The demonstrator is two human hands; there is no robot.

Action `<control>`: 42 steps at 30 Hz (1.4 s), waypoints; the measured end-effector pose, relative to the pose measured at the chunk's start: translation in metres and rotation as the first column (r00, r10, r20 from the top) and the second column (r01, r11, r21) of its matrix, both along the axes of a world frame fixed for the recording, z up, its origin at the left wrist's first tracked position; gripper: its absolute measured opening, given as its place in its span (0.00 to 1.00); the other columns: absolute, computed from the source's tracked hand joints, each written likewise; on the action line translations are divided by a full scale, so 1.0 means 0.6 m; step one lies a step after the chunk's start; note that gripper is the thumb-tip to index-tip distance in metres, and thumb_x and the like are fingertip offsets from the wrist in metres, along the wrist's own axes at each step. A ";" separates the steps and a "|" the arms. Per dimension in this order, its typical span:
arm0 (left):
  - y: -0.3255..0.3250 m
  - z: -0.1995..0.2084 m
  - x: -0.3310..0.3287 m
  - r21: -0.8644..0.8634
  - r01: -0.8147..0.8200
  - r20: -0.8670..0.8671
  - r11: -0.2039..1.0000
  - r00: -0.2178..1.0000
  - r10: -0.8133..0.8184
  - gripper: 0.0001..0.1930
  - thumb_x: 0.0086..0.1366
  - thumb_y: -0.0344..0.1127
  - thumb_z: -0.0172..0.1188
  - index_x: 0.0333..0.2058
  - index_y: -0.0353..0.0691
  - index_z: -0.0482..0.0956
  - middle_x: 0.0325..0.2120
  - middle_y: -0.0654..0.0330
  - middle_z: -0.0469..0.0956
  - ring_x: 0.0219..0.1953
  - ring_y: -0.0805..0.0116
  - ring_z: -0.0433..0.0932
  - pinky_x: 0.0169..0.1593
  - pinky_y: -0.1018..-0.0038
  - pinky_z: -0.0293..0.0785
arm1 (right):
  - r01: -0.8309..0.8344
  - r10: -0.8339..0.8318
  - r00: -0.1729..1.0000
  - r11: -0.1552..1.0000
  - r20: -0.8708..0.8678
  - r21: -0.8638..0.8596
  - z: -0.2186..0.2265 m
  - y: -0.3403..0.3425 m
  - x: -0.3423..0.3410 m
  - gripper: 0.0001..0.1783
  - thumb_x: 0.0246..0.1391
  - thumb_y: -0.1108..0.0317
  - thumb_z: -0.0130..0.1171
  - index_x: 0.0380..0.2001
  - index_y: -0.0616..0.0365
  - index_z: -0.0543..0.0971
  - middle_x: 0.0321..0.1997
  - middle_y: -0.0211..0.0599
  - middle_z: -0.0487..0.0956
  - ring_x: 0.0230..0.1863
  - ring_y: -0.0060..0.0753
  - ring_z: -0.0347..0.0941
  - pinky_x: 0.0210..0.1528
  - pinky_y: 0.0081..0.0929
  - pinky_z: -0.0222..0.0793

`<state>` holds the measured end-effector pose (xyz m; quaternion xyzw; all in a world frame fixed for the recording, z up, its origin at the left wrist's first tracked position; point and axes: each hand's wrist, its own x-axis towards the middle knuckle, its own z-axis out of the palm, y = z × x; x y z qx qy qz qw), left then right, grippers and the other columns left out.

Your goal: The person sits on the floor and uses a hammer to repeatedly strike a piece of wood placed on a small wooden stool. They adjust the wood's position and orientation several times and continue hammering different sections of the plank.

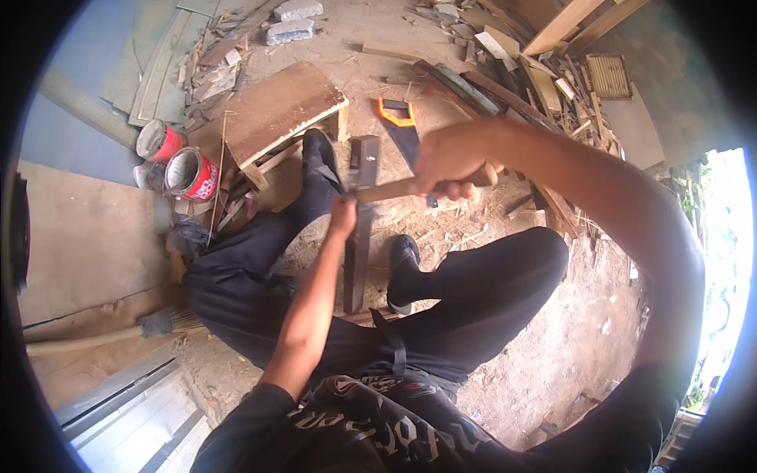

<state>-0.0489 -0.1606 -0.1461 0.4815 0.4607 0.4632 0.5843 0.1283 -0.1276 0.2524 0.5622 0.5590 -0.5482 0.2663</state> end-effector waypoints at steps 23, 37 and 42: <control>-0.018 0.062 -0.057 -0.310 0.026 0.259 0.950 0.964 0.058 0.27 0.74 0.58 0.47 0.30 0.38 0.76 0.26 0.68 0.73 0.31 0.78 0.67 0.37 0.74 0.67 | 0.884 -0.560 0.441 0.137 -0.702 0.447 -0.361 -0.259 -0.099 0.16 0.70 0.62 0.52 0.48 0.66 0.72 0.27 0.29 0.73 0.25 0.18 0.69 0.25 0.21 0.68; -0.010 0.003 -0.058 -0.193 -0.175 0.129 0.965 0.971 0.202 0.25 0.75 0.54 0.47 0.27 0.38 0.69 0.25 0.70 0.65 0.31 0.77 0.61 0.36 0.73 0.62 | 0.648 -0.324 0.724 0.016 -0.609 0.762 -0.414 -0.185 -0.118 0.20 0.61 0.71 0.61 0.53 0.68 0.72 0.44 0.55 0.78 0.41 0.49 0.80 0.43 0.39 0.75; -0.018 0.047 -0.054 -0.235 -0.125 0.169 0.964 0.971 0.167 0.27 0.76 0.54 0.44 0.36 0.33 0.77 0.32 0.65 0.76 0.35 0.75 0.70 0.43 0.75 0.68 | 0.628 -0.281 0.748 0.002 -0.602 0.778 -0.433 -0.183 -0.103 0.20 0.60 0.73 0.60 0.54 0.68 0.71 0.43 0.56 0.77 0.42 0.54 0.79 0.43 0.41 0.74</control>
